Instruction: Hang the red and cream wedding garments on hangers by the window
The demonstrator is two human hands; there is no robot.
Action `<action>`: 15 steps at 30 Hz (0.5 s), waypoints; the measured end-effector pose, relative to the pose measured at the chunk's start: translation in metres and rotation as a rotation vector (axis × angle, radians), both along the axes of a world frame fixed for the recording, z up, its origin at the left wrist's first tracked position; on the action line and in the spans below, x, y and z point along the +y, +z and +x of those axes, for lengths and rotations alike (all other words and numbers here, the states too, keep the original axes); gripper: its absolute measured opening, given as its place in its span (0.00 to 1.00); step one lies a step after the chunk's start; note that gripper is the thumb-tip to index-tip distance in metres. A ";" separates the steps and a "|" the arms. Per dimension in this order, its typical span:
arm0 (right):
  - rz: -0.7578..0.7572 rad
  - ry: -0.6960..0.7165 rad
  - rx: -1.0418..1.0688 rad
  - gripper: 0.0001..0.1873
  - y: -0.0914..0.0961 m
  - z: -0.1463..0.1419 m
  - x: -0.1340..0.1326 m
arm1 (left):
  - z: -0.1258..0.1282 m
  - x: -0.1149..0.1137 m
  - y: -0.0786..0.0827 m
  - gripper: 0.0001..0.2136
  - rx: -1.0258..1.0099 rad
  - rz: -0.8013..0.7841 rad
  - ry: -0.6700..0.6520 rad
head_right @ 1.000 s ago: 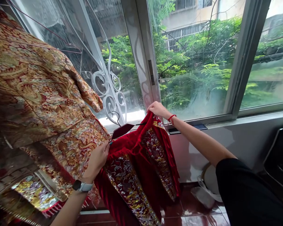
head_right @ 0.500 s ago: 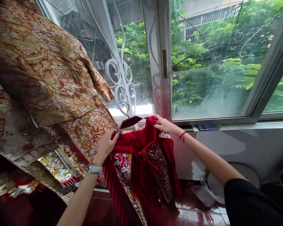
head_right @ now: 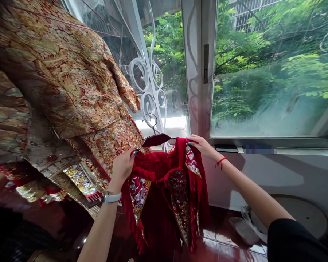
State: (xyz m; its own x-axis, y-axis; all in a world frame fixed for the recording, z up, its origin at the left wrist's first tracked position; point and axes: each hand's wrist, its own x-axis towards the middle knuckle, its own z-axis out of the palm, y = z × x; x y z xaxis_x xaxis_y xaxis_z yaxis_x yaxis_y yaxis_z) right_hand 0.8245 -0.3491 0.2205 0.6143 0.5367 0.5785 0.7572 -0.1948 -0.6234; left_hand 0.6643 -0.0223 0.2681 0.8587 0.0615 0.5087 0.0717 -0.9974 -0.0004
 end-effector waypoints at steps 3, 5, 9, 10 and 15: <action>0.052 -0.017 0.027 0.21 -0.008 -0.012 -0.001 | 0.010 -0.022 0.000 0.19 -0.097 0.009 0.047; 0.073 -0.037 0.042 0.22 -0.010 -0.015 -0.003 | 0.015 -0.030 0.001 0.19 -0.152 -0.006 0.040; 0.030 -0.071 0.049 0.22 -0.006 -0.014 -0.007 | 0.014 -0.020 0.001 0.19 -0.233 -0.013 -0.106; 0.022 -0.085 0.042 0.21 -0.005 -0.017 -0.007 | 0.009 -0.016 -0.003 0.18 -0.272 -0.020 -0.146; 0.128 -0.263 -0.159 0.17 -0.013 -0.062 0.004 | -0.033 -0.038 -0.080 0.13 -0.528 -0.355 -0.203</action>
State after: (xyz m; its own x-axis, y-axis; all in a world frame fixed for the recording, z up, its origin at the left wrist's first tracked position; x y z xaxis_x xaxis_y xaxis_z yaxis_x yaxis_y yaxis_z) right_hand 0.7620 -0.3446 0.2071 0.6188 0.2887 0.7306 0.7812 -0.3238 -0.5338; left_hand 0.6314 -0.0605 0.1876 0.5123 0.1660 0.8426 -0.2175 -0.9241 0.3143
